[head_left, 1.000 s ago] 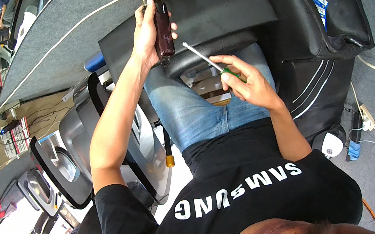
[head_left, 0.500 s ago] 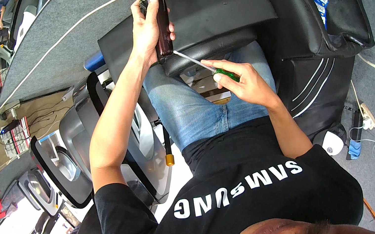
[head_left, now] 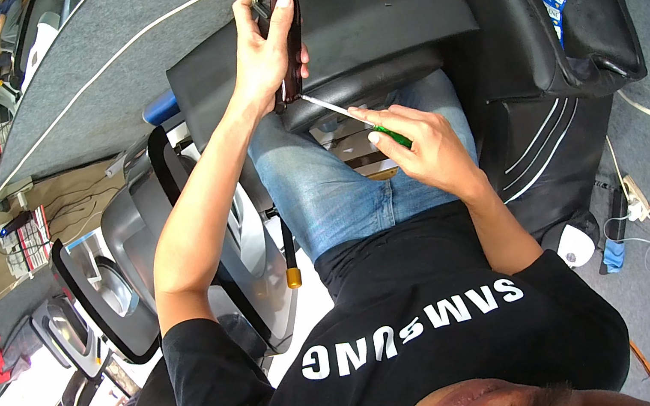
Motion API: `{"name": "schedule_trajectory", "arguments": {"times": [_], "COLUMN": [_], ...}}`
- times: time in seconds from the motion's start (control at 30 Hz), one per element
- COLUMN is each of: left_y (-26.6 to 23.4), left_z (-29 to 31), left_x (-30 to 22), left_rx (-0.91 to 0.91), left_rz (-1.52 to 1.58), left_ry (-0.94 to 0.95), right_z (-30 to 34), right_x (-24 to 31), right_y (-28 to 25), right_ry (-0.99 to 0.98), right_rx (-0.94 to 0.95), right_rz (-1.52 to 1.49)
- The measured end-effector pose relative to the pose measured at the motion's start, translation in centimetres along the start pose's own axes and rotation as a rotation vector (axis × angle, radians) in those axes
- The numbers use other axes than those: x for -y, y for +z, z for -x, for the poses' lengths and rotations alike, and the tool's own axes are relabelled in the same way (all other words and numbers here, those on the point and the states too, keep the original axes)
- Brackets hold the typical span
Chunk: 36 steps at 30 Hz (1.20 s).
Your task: The person uses a screwdriver to tighten or adjust the blades on a pair of hair clippers.
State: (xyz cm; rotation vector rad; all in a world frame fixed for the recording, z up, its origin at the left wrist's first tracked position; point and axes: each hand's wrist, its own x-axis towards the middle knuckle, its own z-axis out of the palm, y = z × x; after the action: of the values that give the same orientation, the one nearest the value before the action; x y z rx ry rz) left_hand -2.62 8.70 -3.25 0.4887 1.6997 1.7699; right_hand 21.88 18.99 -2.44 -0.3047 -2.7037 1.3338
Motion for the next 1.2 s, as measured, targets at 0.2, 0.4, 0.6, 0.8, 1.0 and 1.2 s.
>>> {"name": "schedule_trajectory", "arguments": {"times": [0.2, 0.4, 0.6, 0.8, 1.0, 1.2], "left_y": [0.4, 0.3, 0.4, 0.3, 0.4, 0.5], "left_z": [0.3, 0.6, 0.8, 1.0, 0.9, 0.7], "left_x": [-0.5, -0.2, -0.4, -0.3, 0.0, 0.3], "left_rx": [0.067, 0.148, 0.172, 0.265, 0.250, 0.215], "left_rz": [-0.014, 0.042, -0.029, -0.138, -0.164, -0.175], "left_ry": [-0.003, 0.029, 0.124, 0.196, 0.151, 0.108], "right_z": [0.0, -0.2, -0.4, -0.3, 0.0, 0.5], "right_x": [-1.1, -0.3, -1.0, -2.7, -0.1, 1.0], "right_y": [1.0, -1.8, -1.2, 0.5, 0.5, 1.7], "right_ry": [-0.061, 0.486, 0.651, 0.732, 0.459, 0.038], "right_rx": [-0.062, 0.346, 0.443, 0.482, 0.277, -0.021], "right_rz": [-0.199, -0.888, -1.482, -1.777, -0.811, -0.041]}}
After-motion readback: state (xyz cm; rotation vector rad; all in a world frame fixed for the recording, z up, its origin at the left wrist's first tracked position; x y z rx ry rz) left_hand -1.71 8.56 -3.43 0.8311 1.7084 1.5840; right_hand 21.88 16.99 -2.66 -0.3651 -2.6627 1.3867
